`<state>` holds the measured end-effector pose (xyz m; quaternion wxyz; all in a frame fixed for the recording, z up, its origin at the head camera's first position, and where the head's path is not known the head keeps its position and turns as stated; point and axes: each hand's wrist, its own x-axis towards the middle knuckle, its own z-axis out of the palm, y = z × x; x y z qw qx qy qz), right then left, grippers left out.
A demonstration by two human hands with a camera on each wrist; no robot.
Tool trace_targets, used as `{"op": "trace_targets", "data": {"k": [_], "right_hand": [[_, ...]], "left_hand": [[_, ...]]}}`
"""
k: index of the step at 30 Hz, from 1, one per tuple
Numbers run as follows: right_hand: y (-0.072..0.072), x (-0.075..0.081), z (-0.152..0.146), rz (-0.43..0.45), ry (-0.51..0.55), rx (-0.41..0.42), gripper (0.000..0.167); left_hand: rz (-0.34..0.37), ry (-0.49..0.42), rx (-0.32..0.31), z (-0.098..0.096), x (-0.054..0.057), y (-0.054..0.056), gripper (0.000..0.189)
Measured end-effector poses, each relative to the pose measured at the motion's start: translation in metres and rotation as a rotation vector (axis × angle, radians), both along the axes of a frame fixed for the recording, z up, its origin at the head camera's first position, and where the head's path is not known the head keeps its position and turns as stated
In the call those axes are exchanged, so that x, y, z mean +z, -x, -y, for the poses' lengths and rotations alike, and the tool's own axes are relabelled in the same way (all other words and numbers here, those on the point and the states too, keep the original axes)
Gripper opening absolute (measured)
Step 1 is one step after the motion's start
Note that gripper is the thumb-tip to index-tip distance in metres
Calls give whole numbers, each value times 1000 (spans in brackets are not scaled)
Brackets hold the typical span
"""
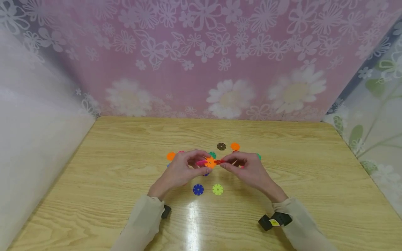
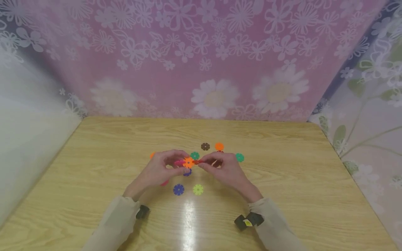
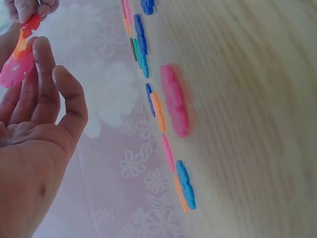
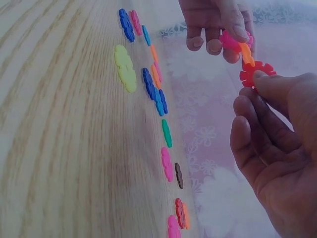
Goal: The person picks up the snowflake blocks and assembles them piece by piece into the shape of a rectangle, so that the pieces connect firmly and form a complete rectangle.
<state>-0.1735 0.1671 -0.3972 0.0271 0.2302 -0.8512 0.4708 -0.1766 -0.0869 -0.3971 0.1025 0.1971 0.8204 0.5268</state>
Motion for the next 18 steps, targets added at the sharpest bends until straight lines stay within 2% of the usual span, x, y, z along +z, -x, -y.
{"op": "trace_targets", "data": {"k": [12, 18], "right_hand": [[2, -4, 2, -117, 31, 5, 9], [2, -8, 5, -139, 51, -21, 8]], "left_hand": [[-30, 5, -3, -2, 0, 1, 42], [-11, -13, 2, -5, -2, 2, 40]]}}
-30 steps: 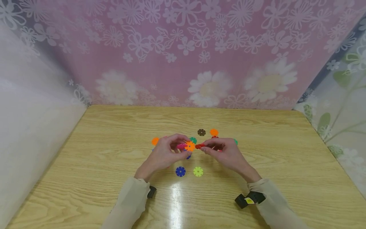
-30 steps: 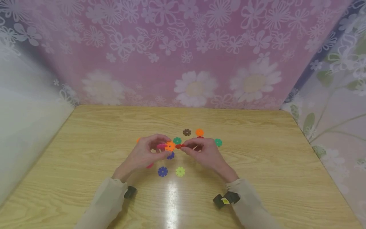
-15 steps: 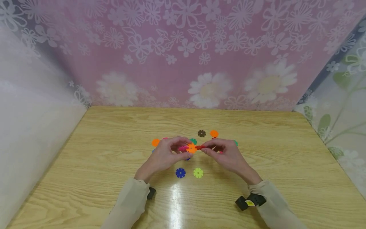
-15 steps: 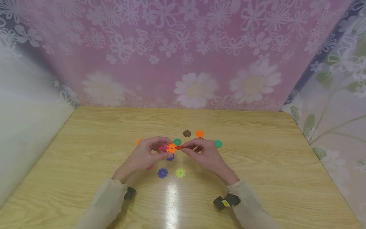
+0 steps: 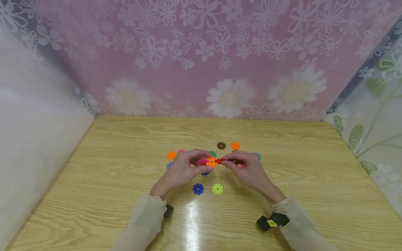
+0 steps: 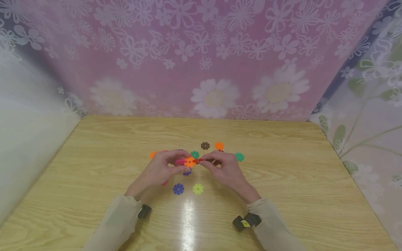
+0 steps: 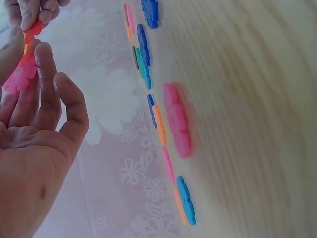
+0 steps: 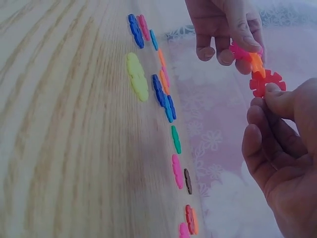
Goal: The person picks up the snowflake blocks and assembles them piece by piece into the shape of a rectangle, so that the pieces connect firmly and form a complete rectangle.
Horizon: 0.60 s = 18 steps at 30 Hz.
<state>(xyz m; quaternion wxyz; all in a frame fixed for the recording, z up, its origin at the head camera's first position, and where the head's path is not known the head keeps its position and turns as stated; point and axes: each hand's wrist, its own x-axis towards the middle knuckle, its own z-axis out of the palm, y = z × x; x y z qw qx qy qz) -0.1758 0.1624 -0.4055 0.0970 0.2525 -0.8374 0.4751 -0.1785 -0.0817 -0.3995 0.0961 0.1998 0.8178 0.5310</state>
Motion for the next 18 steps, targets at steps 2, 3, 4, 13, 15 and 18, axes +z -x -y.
{"op": "trace_targets", "data": {"k": [2, 3, 4, 13, 15, 18], "right_hand": [[0, -1, 1, -6, 0, -8, 8], [0, -2, 1, -10, 0, -10, 8], [0, -2, 1, -15, -1, -14, 8], [-2, 0, 2, 37, -11, -13, 8], [-2, 0, 1, 45, -14, -10, 8], [-2, 1, 1, 53, -18, -5, 9]], "left_hand": [[6, -1, 1, -1, -1, 0, 40], [9, -3, 2, -1, -1, 0, 40], [11, -1, 4, -1, -1, 0, 40], [42, -21, 0, 2, -4, 1, 44], [52, -28, 0, 2, -4, 1, 44], [60, -28, 8, 3, -4, 2, 42]]}}
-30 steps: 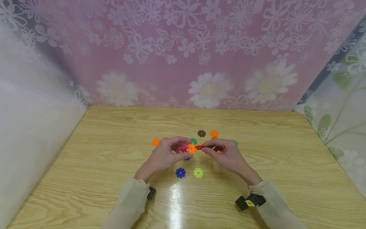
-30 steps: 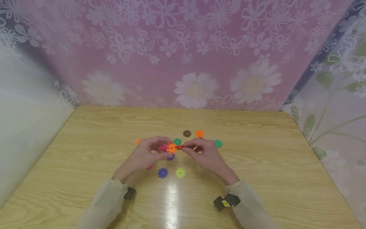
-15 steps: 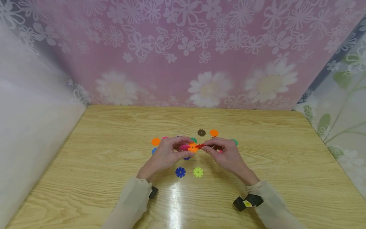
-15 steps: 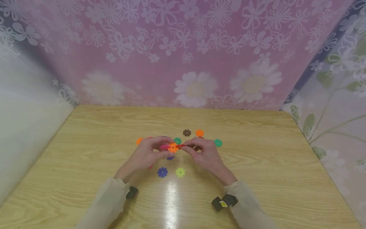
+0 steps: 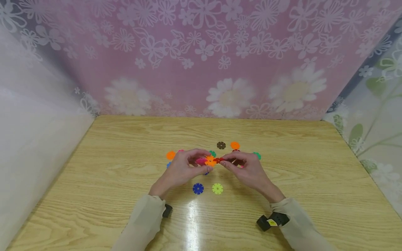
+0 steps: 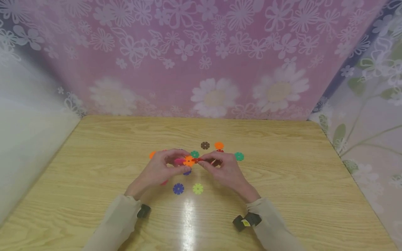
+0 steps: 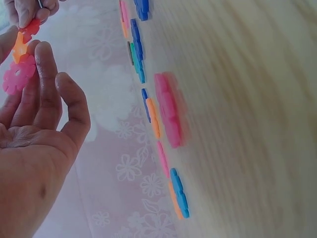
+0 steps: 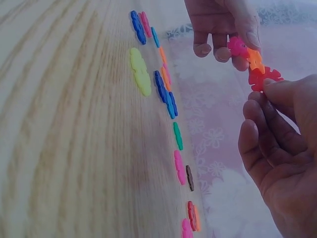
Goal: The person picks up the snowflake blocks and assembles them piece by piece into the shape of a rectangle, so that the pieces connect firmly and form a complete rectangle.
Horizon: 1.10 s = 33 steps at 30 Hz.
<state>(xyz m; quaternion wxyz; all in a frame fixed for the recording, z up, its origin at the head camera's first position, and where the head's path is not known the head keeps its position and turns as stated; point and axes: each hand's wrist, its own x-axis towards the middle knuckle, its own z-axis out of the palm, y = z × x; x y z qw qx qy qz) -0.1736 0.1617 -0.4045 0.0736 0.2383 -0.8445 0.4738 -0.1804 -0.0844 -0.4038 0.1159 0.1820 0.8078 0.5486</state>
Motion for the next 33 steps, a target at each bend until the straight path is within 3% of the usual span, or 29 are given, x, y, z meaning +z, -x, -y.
{"op": "trace_targets", "data": {"k": [10, 22, 33], "right_hand": [[0, 0, -1, 4, 12, 14, 10], [2, -6, 2, 14, 37, 63, 11], [2, -6, 4, 44, 27, 57, 10]], "left_hand": [[18, 17, 6, 0, 3, -2, 44], [-5, -51, 3, -6, 1, -4, 19], [-46, -42, 1, -7, -1, -4, 10]]}}
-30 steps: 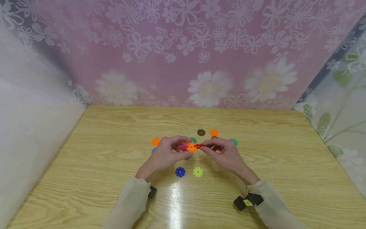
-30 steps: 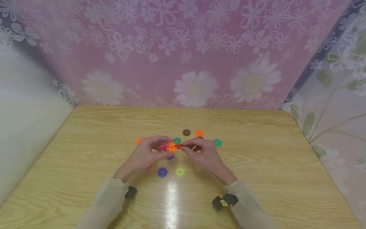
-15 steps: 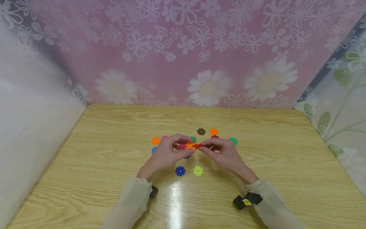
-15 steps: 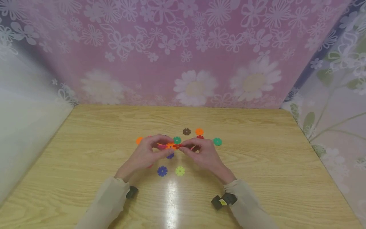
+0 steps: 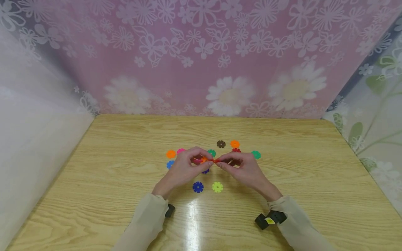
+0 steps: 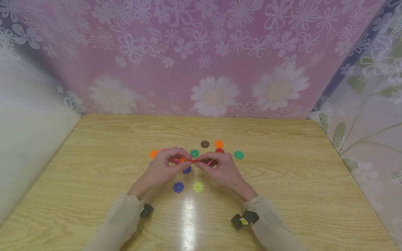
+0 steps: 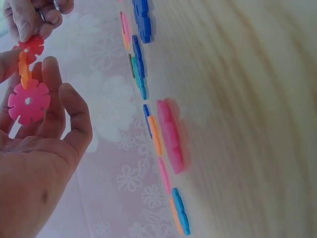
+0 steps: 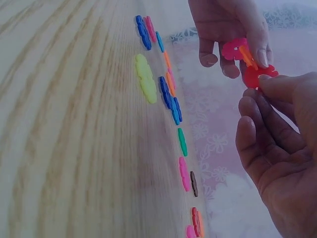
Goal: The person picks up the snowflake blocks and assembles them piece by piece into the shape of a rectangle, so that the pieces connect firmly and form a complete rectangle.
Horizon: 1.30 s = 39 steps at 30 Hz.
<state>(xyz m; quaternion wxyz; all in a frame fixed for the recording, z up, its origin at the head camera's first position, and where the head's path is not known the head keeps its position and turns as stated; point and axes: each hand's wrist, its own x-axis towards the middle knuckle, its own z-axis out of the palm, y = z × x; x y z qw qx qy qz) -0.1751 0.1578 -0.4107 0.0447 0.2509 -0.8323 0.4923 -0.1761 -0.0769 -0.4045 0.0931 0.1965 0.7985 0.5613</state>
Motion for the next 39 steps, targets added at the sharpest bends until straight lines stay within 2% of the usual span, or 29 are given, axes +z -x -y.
{"op": "trace_targets", "data": {"k": [9, 19, 29, 39], "right_hand": [[1, 6, -12, 60, -56, -56, 11], [4, 3, -22, 33, -153, -110, 12], [18, -12, -25, 100, -246, -153, 15], [34, -15, -29, 54, -341, -110, 18]], "left_hand": [[-17, -3, 16, 4, 0, 2, 11], [0, -6, 16, 9, 1, 3, 10], [-18, 12, 21, 13, -1, 5, 9], [-13, 12, 34, 16, 1, 4, 7]]}}
